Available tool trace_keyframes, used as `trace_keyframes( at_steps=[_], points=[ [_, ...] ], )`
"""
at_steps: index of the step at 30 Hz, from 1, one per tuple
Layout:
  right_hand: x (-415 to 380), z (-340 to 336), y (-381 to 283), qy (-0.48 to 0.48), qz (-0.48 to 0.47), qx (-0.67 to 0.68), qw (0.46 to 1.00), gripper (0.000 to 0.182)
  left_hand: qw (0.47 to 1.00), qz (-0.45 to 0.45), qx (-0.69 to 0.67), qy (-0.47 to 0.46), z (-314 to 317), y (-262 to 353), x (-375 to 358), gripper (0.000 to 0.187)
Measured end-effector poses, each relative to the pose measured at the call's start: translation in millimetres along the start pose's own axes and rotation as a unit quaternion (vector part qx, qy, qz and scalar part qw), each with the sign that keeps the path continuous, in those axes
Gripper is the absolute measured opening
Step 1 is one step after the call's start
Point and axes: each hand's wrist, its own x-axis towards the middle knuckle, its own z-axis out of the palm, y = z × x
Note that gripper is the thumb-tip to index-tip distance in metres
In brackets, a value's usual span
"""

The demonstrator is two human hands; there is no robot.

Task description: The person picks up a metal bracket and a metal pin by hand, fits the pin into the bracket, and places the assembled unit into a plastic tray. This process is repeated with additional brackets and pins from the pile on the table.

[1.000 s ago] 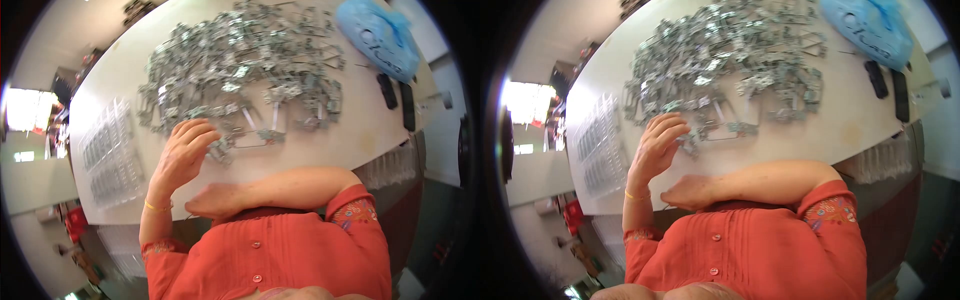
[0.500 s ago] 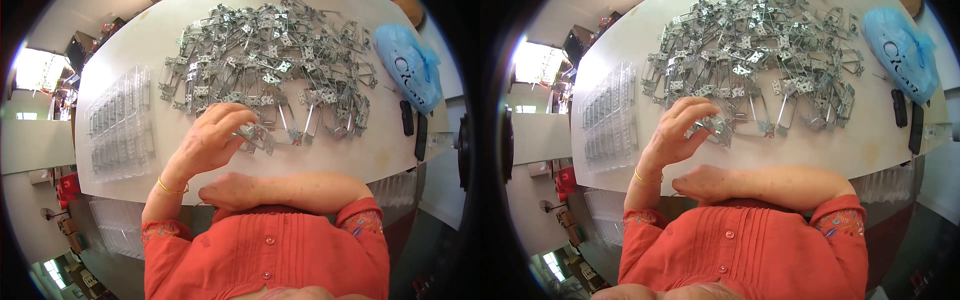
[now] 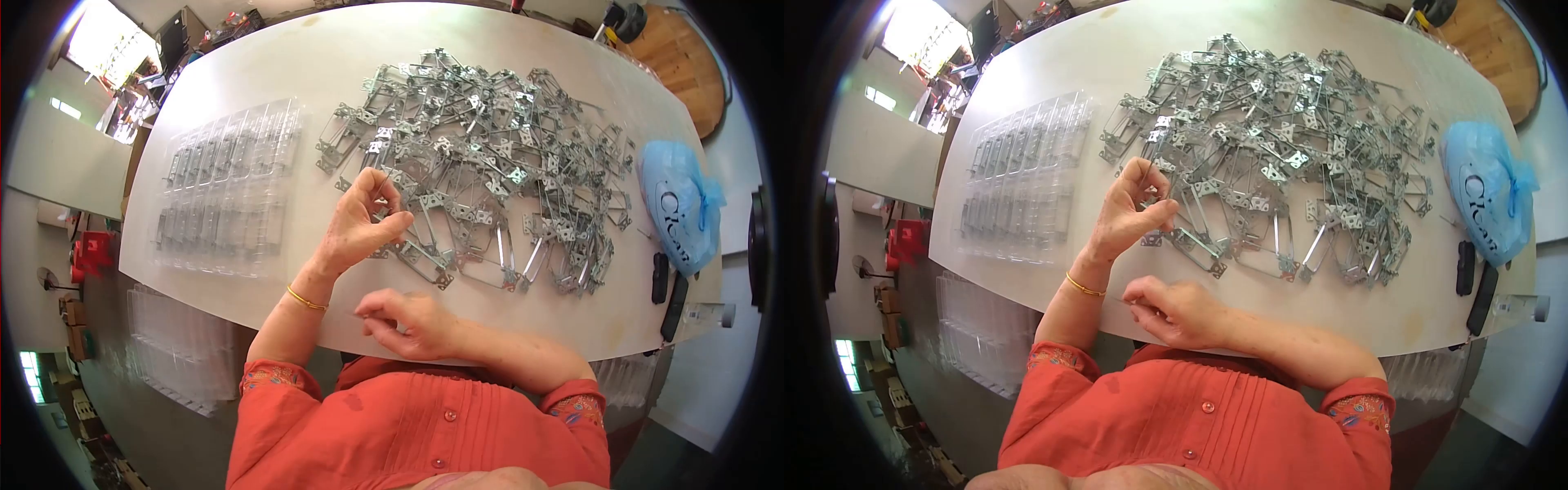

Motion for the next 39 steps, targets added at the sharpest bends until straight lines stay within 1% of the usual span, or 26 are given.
trace_keyframes(
  at_steps=[1,2,4,5,6,7,8,9,10,11,12,13,14,15,17,18,20,21,23,24,26,29,30,32,36,39],
  points=[
    [3.0,-5.8,-5.5,-0.007,0.002,-0.003,1.000,0.028,0.999,-0.020,-0.048,-0.014,-2.4,0.9,-0.9,0.032],
    [6.9,-12.2,-10.5,0.029,-0.003,0.002,1.000,0.029,0.994,-0.041,-0.097,-0.028,-4.3,1.6,-2.1,0.031],
    [15.5,-28.4,-21.2,0.086,-0.021,0.015,0.996,0.029,0.990,-0.042,-0.128,-0.032,-4.7,5.3,-4.0,0.030],
    [17.8,-35.5,-24.4,0.079,-0.017,0.010,0.997,0.029,0.987,-0.045,-0.152,-0.040,-4.7,4.8,-4.4,0.029],
    [19.2,-41.7,-26.7,0.129,-0.003,0.002,0.992,0.025,0.986,-0.043,-0.159,-0.037,-5.9,1.6,-4.9,0.029],
    [20.4,-46.9,-28.8,0.179,0.011,-0.005,0.984,0.022,0.991,-0.020,-0.128,-0.043,-7.9,-2.2,-6.1,0.028],
    [22.4,-52.3,-31.1,0.175,0.015,-0.007,0.984,0.022,0.994,0.003,-0.095,-0.049,-9.3,-5.4,-7.2,0.027],
    [24.3,-57.3,-33.0,0.219,0.060,0.033,0.973,0.019,0.994,0.002,-0.100,-0.048,-9.8,-6.5,-8.3,0.027],
    [25.6,-61.0,-33.8,0.261,0.104,0.072,0.957,0.016,0.996,0.016,-0.074,-0.047,-10.0,-5.9,-9.3,0.025],
    [26.6,-63.2,-33.7,0.259,0.108,0.071,0.957,0.016,0.997,0.030,-0.048,-0.045,-10.1,-5.1,-10.5,0.024],
    [28.2,-65.2,-33.1,0.285,0.115,0.081,0.948,0.015,0.997,0.029,-0.051,-0.041,-10.2,-4.2,-11.6,0.024],
    [28.8,-66.6,-31.9,0.310,0.123,0.092,0.938,0.015,0.997,0.006,-0.063,-0.047,-9.7,-3.5,-13.3,0.019],
    [27.6,-67.0,-28.1,0.312,0.111,0.084,0.940,0.013,0.996,-0.018,-0.075,-0.053,-9.1,-3.4,-14.8,0.015],
    [26.7,-66.9,-26.8,0.310,0.115,0.085,0.940,0.013,0.996,-0.021,-0.077,-0.051,-7.9,-4.1,-16.0,0.015],
    [23.9,-66.6,-24.6,0.312,0.126,0.074,0.939,0.012,0.996,0.060,0.056,-0.042,-3.7,-6.5,-16.6,0.016],
    [22.5,-66.8,-23.8,0.313,0.129,0.075,0.938,0.012,0.996,0.057,0.055,-0.043,-1.7,-10.3,-16.2,0.016],
    [20.8,-67.7,-22.8,0.308,0.145,0.072,0.938,0.011,0.974,0.173,0.143,-0.038,1.5,-18.7,-14.8,0.016],
    [20.3,-68.1,-22.6,0.309,0.147,0.073,0.937,0.011,0.974,0.170,0.143,-0.040,2.0,-17.4,-14.8,0.016],
    [19.9,-69.2,-22.6,0.307,0.151,0.068,0.937,0.012,0.956,0.203,0.202,-0.068,2.1,-11.2,-14.5,0.012],
    [19.4,-69.9,-21.9,0.309,0.152,0.068,0.936,0.012,0.956,0.202,0.201,-0.070,2.9,-10.3,-13.6,0.012],
    [18.5,-70.8,-20.6,0.309,0.161,0.065,0.935,0.012,0.936,0.248,0.240,-0.065,4.4,-9.7,-12.5,0.010],
    [17.4,-72.0,-19.9,0.311,0.165,0.068,0.934,0.012,0.929,0.271,0.246,-0.054,5.7,-15.7,-11.4,0.012],
    [17.0,-72.0,-20.4,0.311,0.166,0.068,0.934,0.012,0.929,0.271,0.246,-0.054,6.3,-15.6,-11.8,0.012],
    [17.3,-71.9,-21.5,0.314,0.163,0.059,0.934,0.012,0.942,0.233,0.240,-0.036,6.6,-15.1,-12.7,0.011],
    [16.3,-71.5,-20.7,0.317,0.154,0.045,0.935,0.012,0.935,0.254,0.243,-0.046,3.1,-18.9,-11.8,0.012],
    [17.6,-71.9,-21.4,0.304,0.172,0.040,0.936,0.012,0.934,0.258,0.244,-0.045,2.0,-18.3,-12.3,0.013]
  ],
)
